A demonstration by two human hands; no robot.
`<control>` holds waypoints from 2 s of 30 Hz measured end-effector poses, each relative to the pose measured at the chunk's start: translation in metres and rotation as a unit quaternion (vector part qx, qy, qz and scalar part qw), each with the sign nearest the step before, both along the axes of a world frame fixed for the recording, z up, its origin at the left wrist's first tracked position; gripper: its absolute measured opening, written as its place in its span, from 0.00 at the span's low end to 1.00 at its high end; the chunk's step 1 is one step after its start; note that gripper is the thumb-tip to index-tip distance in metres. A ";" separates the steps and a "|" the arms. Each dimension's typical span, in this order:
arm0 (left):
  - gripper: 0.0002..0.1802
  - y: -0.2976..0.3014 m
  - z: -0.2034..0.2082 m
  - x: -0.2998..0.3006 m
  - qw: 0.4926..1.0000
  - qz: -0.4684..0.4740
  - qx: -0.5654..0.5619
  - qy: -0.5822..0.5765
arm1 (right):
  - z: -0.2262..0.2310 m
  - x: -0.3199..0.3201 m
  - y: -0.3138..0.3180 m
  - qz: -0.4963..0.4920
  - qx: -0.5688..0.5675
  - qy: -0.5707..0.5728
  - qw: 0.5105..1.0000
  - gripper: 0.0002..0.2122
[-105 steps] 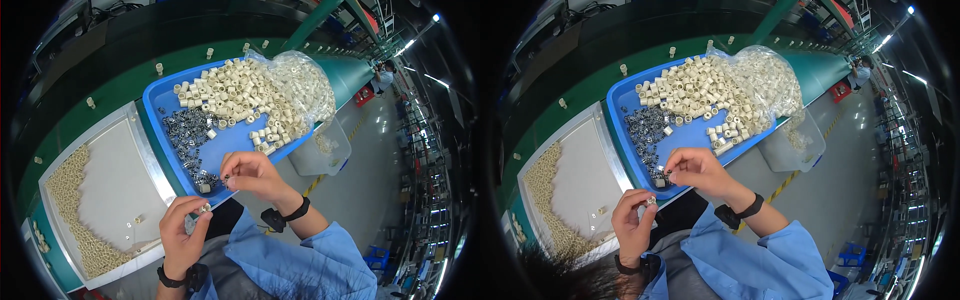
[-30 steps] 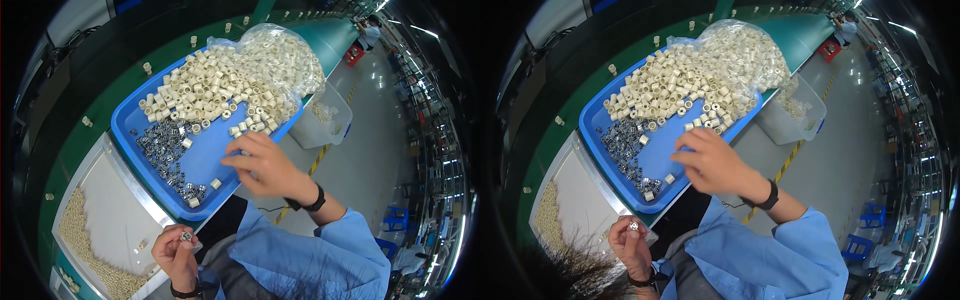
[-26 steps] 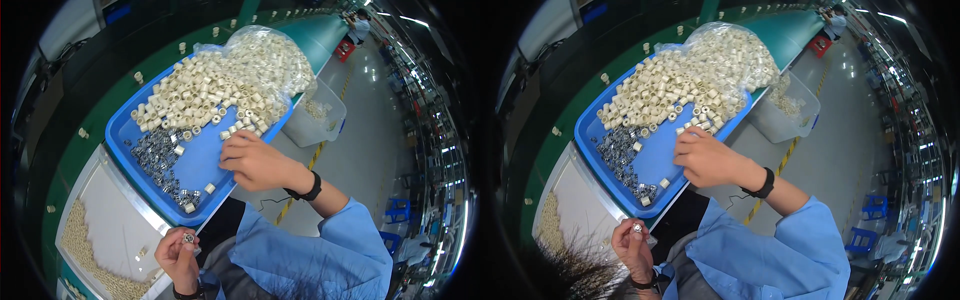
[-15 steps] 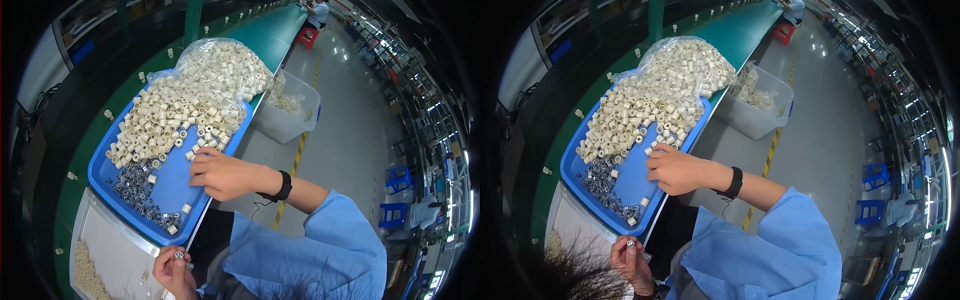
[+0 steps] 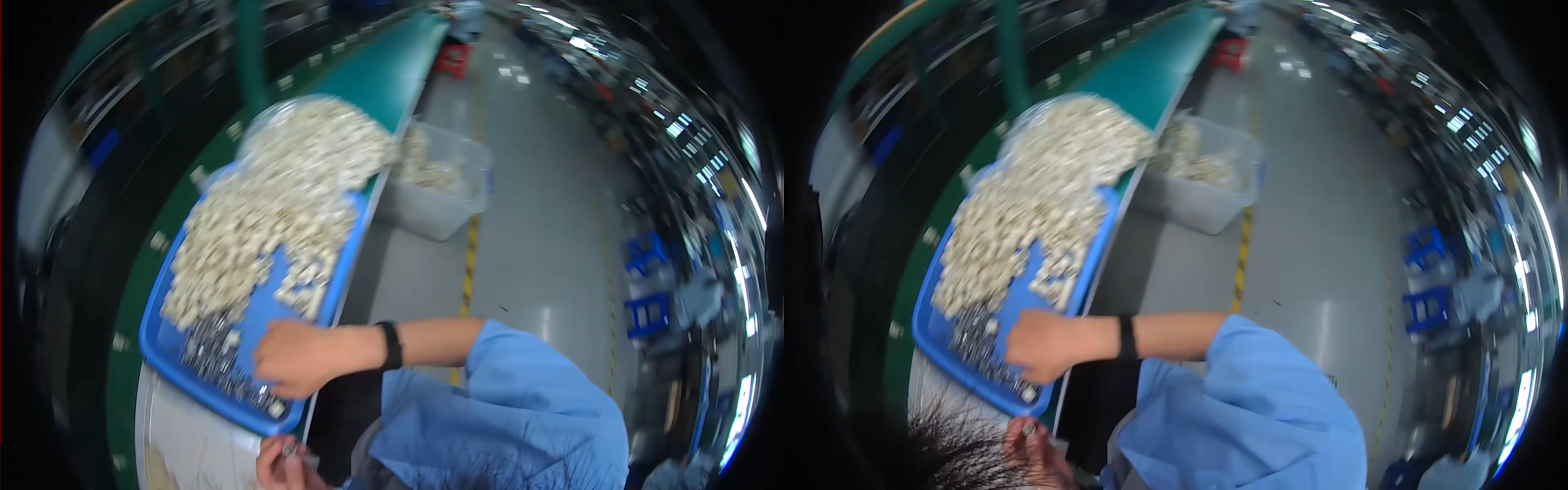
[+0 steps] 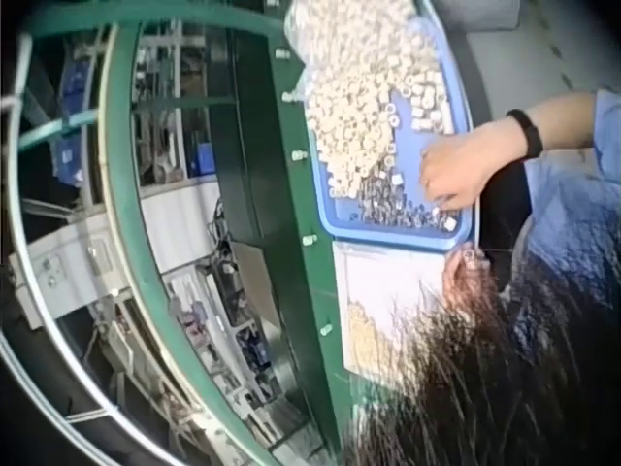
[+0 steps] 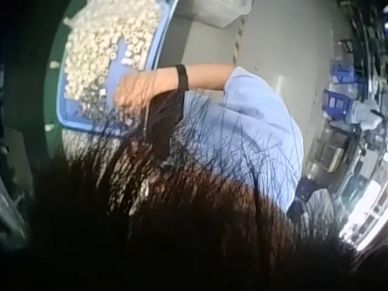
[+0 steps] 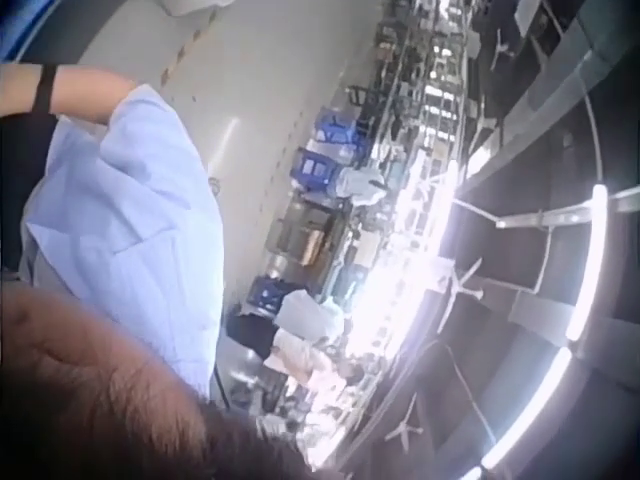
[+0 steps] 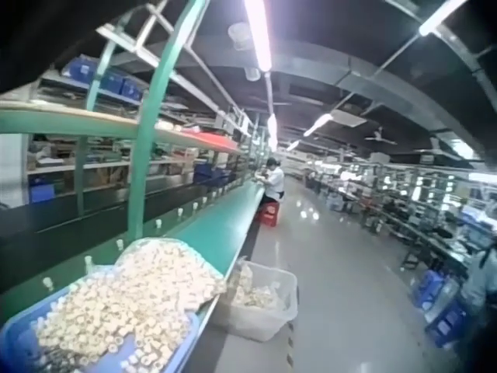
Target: The person assembles components by hand, picking up a metal part and a plastic sleeve from a blue tray, fitting the metal part into the sleeve, and placing the assembled unit onto a separate white tray.
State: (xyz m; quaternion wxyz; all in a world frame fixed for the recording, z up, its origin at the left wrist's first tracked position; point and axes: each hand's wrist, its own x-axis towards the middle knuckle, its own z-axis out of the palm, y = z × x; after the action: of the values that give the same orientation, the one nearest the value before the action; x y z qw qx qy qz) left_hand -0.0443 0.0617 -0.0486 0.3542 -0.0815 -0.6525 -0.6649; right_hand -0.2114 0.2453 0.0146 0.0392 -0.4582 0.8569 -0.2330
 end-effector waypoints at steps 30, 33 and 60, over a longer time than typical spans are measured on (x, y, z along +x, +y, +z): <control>0.14 0.086 0.094 -0.008 0.957 -0.229 0.022 -0.178 | 0.024 0.104 0.120 0.006 -0.591 -0.452 0.668 0.08; 0.16 0.090 0.090 0.000 0.955 -0.233 0.030 -0.181 | 0.019 0.117 0.112 -0.014 -0.569 -0.451 0.688 0.08; 0.18 0.048 0.056 0.066 0.953 -0.194 0.097 -0.211 | 0.053 0.120 0.064 0.118 -0.293 -0.053 0.947 0.12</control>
State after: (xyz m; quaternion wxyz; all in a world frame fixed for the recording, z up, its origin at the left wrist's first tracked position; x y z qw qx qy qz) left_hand 0.0221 0.1101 0.0073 0.0788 -0.0292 -0.6162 -0.7831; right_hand -0.0917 0.3093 0.0673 -0.0243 -0.5347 0.6871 -0.4913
